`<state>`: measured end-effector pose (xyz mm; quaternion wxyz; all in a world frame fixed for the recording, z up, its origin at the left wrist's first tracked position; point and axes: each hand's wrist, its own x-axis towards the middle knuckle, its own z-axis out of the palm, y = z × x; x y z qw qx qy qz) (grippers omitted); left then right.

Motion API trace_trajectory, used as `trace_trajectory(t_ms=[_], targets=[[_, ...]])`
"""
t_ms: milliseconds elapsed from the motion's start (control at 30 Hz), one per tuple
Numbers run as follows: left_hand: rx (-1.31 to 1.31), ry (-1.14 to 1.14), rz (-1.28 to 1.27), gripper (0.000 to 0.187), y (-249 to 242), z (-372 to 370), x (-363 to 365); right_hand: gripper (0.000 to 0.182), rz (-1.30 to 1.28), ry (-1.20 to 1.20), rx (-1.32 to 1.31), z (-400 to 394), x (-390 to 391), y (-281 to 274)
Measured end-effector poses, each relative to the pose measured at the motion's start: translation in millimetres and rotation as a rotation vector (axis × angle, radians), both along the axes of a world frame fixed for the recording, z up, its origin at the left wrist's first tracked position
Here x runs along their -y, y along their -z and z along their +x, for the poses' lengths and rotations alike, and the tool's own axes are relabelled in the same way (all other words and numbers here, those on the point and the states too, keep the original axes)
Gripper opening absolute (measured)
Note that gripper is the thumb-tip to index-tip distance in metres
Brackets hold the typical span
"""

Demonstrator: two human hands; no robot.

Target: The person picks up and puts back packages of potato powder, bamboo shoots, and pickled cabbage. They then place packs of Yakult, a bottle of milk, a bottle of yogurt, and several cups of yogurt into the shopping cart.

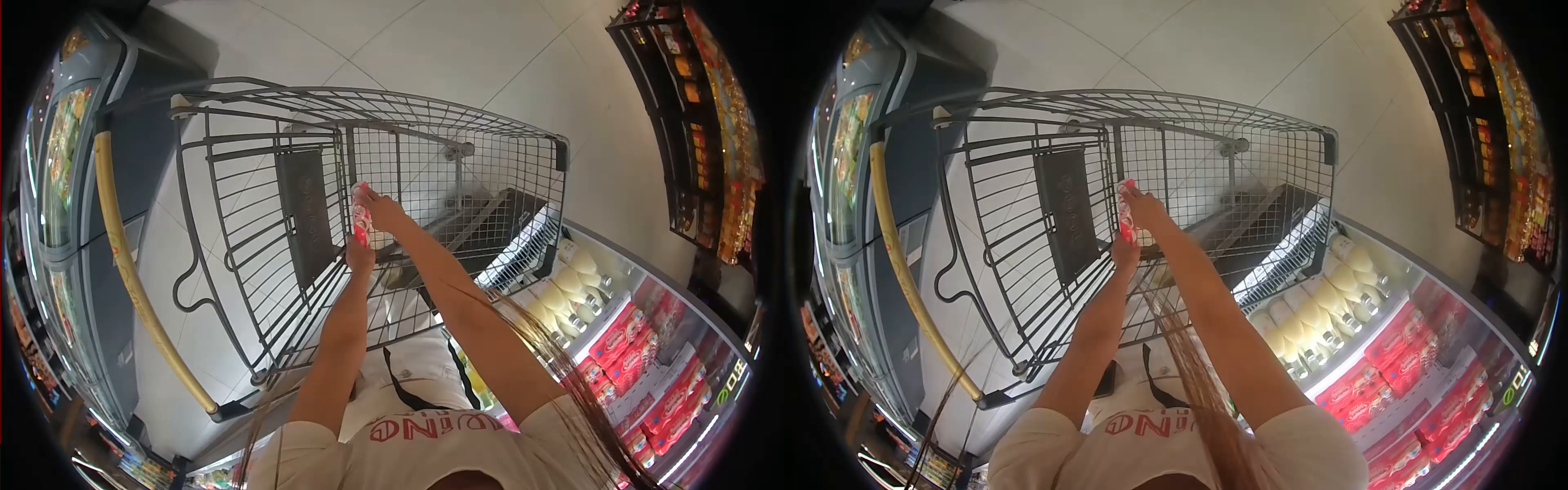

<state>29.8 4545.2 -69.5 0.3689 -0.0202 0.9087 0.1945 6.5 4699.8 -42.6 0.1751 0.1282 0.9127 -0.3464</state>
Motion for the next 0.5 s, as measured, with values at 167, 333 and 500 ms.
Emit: trace_trajectory(t_ms=[167,333,500], targets=[[0.061,0.067,0.159,0.048,-11.4,-17.9,2.5,0.064,-0.076,0.04,0.042,-3.3,-14.3,-22.9],[0.708,-0.291,0.555,0.056,-101.8,-63.8,-14.6,0.05,-0.01,0.341,-0.171,20.3,-22.8,2.0],[0.715,-0.097,0.643,0.059,-168.6,-80.0,-20.2,0.042,-0.084,0.679,-0.091,57.6,-73.7,-42.8]])
